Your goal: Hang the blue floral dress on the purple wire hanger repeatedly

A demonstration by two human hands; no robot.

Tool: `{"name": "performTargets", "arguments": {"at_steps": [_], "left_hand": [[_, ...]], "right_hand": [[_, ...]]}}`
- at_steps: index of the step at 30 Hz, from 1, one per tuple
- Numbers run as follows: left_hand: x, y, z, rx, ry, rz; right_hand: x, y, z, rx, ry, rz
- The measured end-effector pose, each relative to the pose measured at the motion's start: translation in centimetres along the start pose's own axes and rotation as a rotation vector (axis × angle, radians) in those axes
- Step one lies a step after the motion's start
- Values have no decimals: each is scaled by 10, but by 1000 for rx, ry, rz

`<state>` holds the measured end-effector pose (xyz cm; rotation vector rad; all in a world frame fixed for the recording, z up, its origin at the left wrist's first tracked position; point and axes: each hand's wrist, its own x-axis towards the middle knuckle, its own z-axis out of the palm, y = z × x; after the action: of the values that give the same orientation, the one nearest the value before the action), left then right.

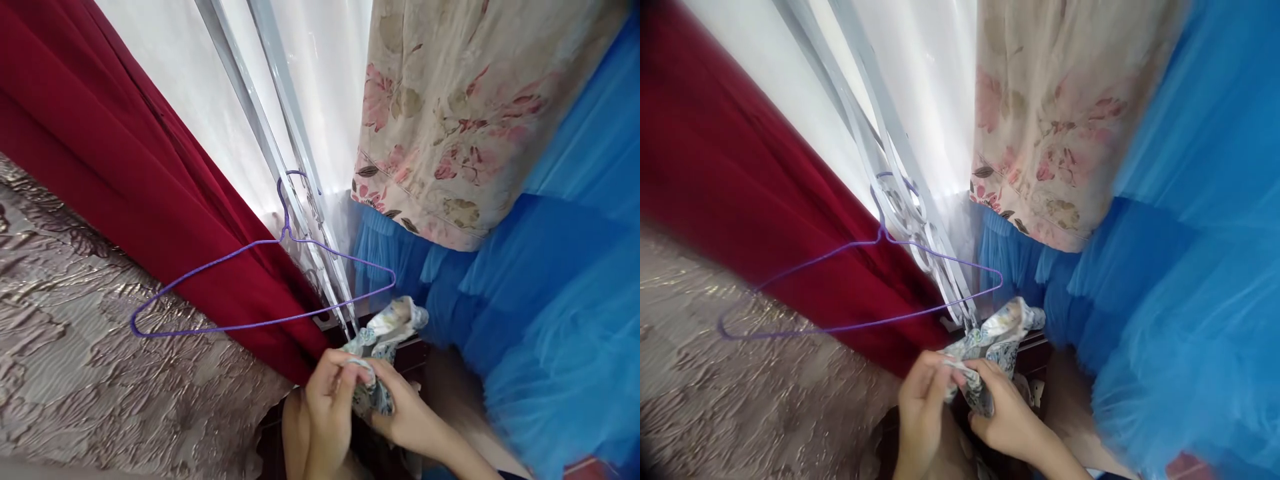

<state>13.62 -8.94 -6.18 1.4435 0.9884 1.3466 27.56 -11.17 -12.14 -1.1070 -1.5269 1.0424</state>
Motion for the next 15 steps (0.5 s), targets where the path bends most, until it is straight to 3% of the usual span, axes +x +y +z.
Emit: {"name": "performTargets", "arguments": {"at_steps": [3, 8, 12, 15], "left_hand": [[-4, 16, 18, 81, -188, 15], [8, 17, 10, 249, -323, -116], [-2, -12, 0, -28, -499, -148], [-24, -44, -6, -191, -458, -356]], "right_hand": [[0, -20, -8, 195, -86, 62], [1, -49, -35, 318, -200, 186], [-2, -60, -53, 278, -381, 160], [-1, -62, -73, 229, -444, 157]]}}
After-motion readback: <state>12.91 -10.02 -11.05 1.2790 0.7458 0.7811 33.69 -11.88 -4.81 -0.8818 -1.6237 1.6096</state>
